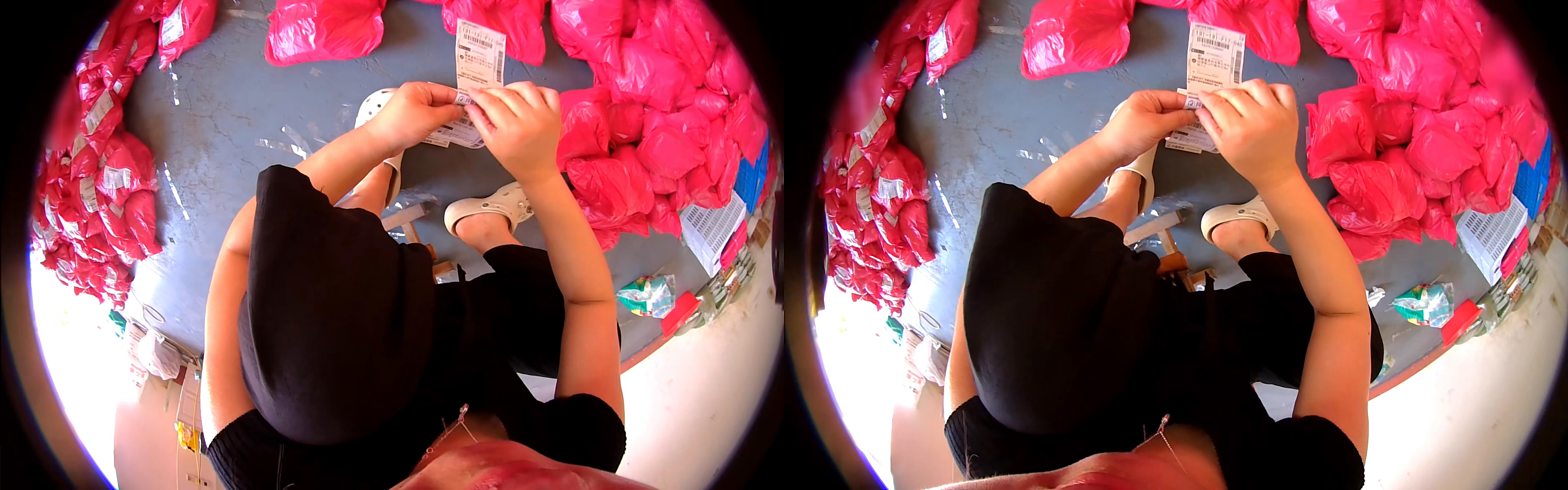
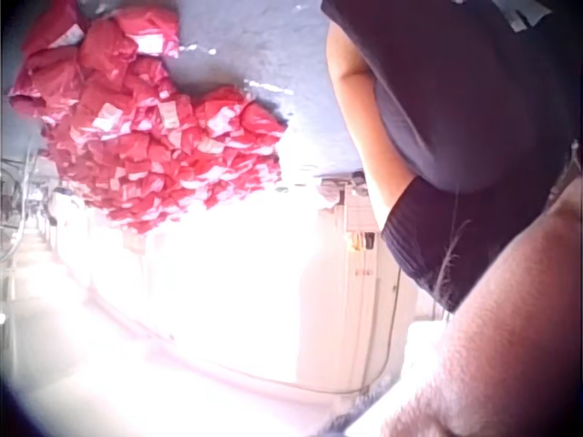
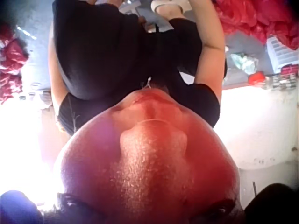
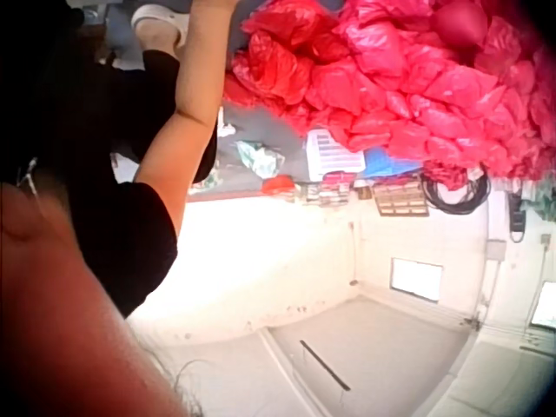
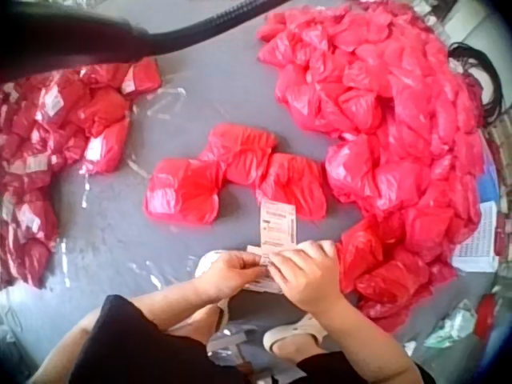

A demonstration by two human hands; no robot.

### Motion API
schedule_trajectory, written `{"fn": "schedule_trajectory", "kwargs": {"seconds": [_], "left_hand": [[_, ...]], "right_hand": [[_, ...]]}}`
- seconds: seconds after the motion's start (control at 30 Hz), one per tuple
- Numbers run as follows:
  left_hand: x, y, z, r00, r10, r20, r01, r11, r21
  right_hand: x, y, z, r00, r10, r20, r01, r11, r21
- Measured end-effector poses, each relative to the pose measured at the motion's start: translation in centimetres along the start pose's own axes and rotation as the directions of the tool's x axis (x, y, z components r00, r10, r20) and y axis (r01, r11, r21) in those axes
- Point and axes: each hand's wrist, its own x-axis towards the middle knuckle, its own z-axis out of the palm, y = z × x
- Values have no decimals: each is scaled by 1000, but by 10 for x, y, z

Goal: The person sits on a low stool surrounded by pink shipping bags and white labels. They repeatedly pick up a label, peel it from its backing, and stick it onto a pink package, then place the labeled package aside.

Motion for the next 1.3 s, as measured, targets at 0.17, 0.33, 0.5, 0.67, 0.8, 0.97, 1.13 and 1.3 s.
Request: {"fn": "schedule_trajectory", "kwargs": {"seconds": [0.17, 0.33, 0.5, 0.67, 0.8, 0.97, 1.13, 1.3], "left_hand": [[12, -19, -6, 997, -33, -63, 49, 965, 257], [18, -31, -4, 998, -5, -64, 21, 967, 256], [23, -31, -10, 996, -82, -43, 90, 966, 241], [21, -48, -42, 960, -278, 1, 271, 936, 222], [1, -70, -50, 902, -431, 25, 429, 902, 56], [-9, -76, -49, 891, -435, 128, 445, 894, -54], [-1, -59, -40, 893, -428, 142, 430, 903, 17], [-2, -47, -38, 894, -428, 133, 425, 904, 56]], "right_hand": [[-12, 5, 22, 999, -26, 36, 24, 998, 57], [-19, 13, 36, 978, 151, 144, -184, 949, 255], [-15, 29, 43, 765, 474, 435, -640, 630, 440], [-3, 130, 30, 304, 757, 578, -861, -41, 506], [30, 180, -13, 488, 872, 42, -623, 314, 717], [59, 161, 11, 903, 247, -351, -303, 947, -111], [21, 161, 94, 963, 205, -176, -251, 920, -300], [2, 136, 114, 982, 188, -30, -190, 956, -224]]}}
